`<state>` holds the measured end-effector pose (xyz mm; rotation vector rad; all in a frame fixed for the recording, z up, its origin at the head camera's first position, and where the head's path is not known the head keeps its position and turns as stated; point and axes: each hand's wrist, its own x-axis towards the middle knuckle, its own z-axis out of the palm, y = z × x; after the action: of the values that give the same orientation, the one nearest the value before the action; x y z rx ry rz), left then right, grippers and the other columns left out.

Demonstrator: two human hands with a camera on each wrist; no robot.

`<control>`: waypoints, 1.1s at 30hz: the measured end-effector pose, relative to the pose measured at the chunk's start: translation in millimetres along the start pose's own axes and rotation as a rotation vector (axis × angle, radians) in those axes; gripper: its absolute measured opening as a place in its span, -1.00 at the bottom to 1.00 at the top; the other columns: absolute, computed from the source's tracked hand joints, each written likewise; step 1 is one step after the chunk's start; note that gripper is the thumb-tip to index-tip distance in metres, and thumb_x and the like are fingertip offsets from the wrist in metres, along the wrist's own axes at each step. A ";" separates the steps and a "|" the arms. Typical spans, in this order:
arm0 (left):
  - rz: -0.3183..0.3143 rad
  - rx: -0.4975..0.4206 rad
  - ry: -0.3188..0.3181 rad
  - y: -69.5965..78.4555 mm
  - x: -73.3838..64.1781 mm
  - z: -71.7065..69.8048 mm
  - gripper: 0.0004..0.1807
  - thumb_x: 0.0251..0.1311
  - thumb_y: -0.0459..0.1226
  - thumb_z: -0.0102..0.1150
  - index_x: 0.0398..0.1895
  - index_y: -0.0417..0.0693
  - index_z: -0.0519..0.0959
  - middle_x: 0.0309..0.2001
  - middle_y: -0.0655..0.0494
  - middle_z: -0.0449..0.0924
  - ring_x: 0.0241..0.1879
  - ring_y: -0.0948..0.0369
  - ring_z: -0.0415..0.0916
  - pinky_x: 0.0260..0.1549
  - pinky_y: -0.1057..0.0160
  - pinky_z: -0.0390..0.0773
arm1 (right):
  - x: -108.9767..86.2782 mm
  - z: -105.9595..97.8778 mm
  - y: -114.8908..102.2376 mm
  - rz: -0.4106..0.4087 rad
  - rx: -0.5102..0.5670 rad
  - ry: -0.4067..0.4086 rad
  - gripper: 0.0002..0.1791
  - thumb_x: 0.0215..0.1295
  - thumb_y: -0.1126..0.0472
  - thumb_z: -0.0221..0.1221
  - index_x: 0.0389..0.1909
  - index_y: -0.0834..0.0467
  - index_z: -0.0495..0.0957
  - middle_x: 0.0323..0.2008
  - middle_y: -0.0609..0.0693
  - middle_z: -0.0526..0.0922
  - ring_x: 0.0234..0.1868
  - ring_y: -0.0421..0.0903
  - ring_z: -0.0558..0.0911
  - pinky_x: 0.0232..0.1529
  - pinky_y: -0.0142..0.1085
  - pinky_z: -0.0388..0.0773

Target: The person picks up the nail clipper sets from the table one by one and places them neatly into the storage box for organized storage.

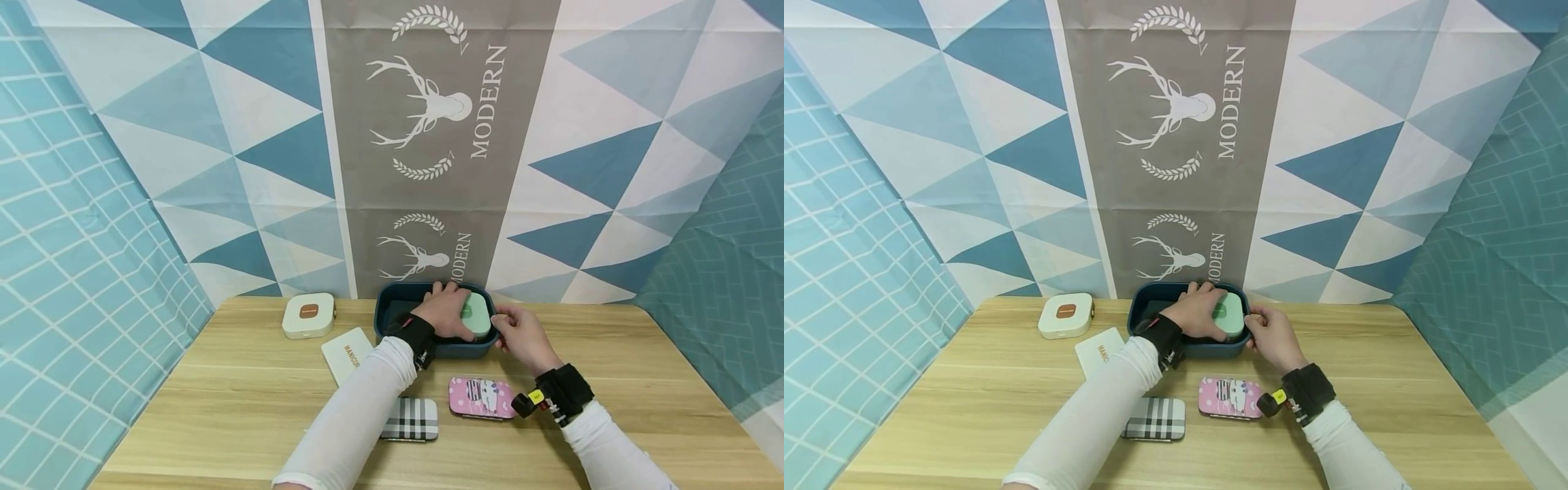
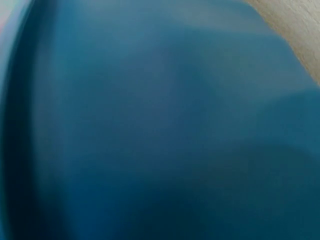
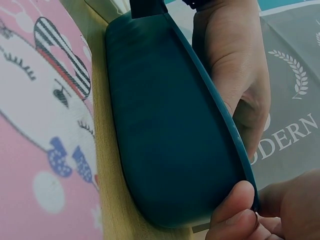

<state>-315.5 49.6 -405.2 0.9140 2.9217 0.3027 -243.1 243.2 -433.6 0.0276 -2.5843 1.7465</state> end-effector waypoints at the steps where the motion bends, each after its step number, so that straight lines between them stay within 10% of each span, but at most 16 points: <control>1: 0.000 0.000 -0.002 0.4 0.2 0.1 0.04 0.10 0.18 0.54 0.62 0.09 0.34 0.41 0.02 0.38 0.25 0.02 0.23 0.20 0.03 0.39 | 0.0 -0.2 0.2 -0.001 0.002 -0.001 -0.53 0.71 0.22 0.03 0.46 0.39 0.38 -0.36 0.12 0.57 -0.48 -0.05 0.60 -0.48 -0.27 0.59; 33: -0.016 0.004 0.020 0.9 -5.0 -0.6 0.10 0.07 0.32 0.50 0.63 0.11 0.32 0.39 0.02 0.36 0.25 0.03 0.23 0.22 0.04 0.37 | 1.4 -0.7 3.1 0.003 -0.024 -0.004 -0.53 0.71 0.21 0.01 0.46 0.36 0.37 -0.34 0.12 0.58 -0.45 -0.02 0.62 -0.46 -0.28 0.60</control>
<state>-311.0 47.3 -404.3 0.8929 2.9472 0.3075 -244.6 245.0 -436.2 0.0272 -2.6092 1.7185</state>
